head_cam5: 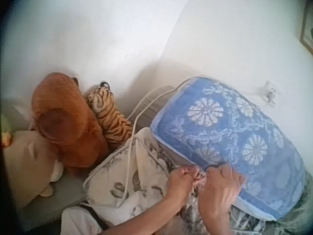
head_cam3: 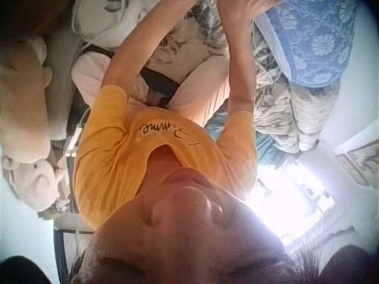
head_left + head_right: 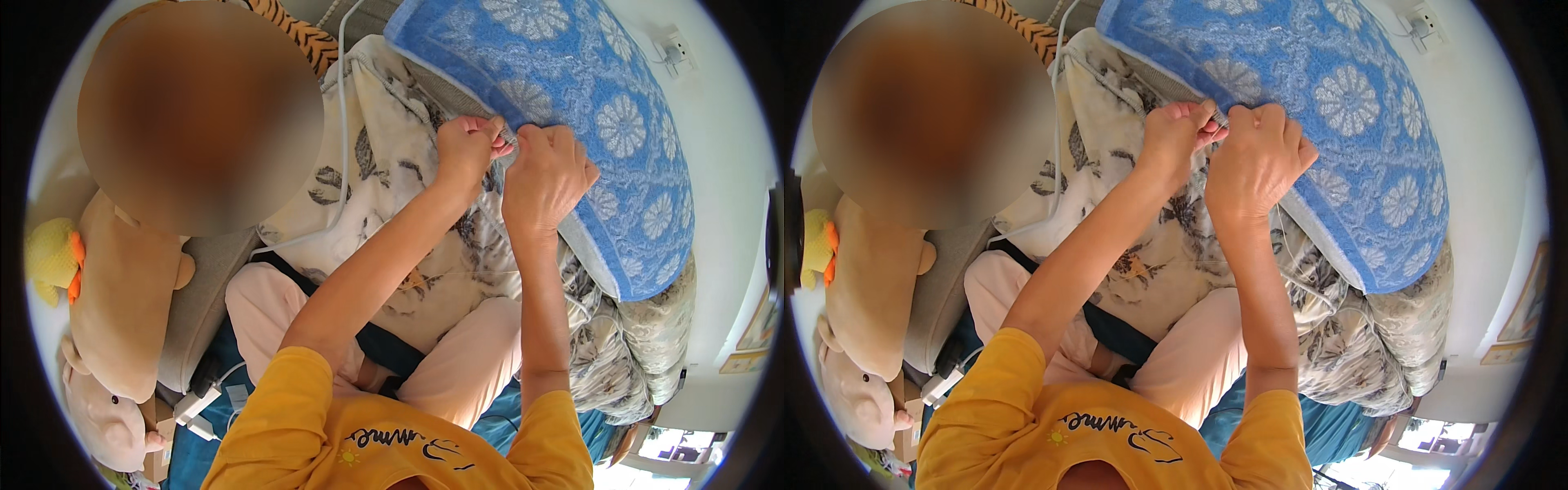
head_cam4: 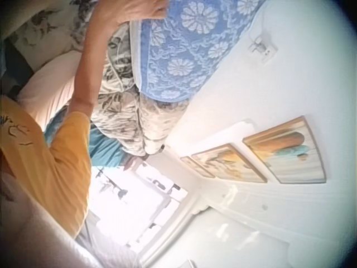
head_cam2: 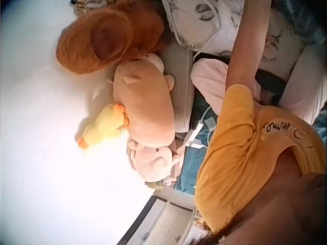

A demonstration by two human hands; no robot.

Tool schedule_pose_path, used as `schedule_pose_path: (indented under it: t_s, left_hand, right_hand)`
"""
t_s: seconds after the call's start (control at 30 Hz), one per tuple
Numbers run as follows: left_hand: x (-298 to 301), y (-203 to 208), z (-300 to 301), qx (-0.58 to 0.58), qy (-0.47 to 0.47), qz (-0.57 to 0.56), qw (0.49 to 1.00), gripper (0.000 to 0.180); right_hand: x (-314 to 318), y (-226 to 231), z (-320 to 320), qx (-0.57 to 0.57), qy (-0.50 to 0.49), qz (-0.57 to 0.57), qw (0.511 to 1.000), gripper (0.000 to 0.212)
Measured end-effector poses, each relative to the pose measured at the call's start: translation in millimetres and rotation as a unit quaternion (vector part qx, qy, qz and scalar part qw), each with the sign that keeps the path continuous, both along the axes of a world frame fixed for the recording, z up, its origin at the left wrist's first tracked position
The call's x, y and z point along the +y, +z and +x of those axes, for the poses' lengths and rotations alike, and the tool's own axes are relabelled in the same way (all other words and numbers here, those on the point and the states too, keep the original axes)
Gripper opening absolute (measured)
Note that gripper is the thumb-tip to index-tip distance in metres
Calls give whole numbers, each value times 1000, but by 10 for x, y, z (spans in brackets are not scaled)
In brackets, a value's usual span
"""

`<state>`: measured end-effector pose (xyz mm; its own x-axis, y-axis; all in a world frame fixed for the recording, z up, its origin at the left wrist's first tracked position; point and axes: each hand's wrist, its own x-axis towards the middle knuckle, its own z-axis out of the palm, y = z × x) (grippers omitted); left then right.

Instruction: The person sits on the floor and sews a blue floral pillowcase onto a pillow by hand using a needle and thread. They repeatedly insert the needle and pull the thread through the fabric to secure the cover.

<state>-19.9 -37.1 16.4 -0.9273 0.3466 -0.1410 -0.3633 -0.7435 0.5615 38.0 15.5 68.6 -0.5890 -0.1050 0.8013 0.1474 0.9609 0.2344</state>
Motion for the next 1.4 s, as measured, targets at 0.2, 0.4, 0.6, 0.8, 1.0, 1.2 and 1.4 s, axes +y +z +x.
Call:
schedule_pose_path:
  t_s: [0.2, 0.4, 0.6, 0.8, 1.0, 1.2, 1.4]
  left_hand:
    - [-41, -50, -36, 3, -14, 18, 1000, 19]
    - [-22, -74, -69, -6, -31, 28, 999, 18]
    - [-2, -105, -72, -6, -25, 20, 999, 19]
    - [-47, -62, -95, -12, -44, -7, 999, 20]
    - [-5, -69, -67, -6, -24, -9, 1000, 21]
    - [-15, -59, -52, 0, -8, -23, 1000, 21]
    - [-55, -12, -33, -9, -1, -15, 1000, 18]
  right_hand:
    - [57, 82, -8, -40, -27, 39, 998, 14]
    - [231, -148, -91, 42, 69, -43, 996, 19]
    - [227, -233, -151, 101, 115, -71, 986, 16]
    - [267, -218, -196, 90, 136, -69, 984, 17]
    - [288, -197, -246, 76, 145, -38, 986, 21]
    - [205, -94, -103, 37, 91, 7, 995, 22]
    - [243, -50, -56, 41, 77, 45, 995, 29]
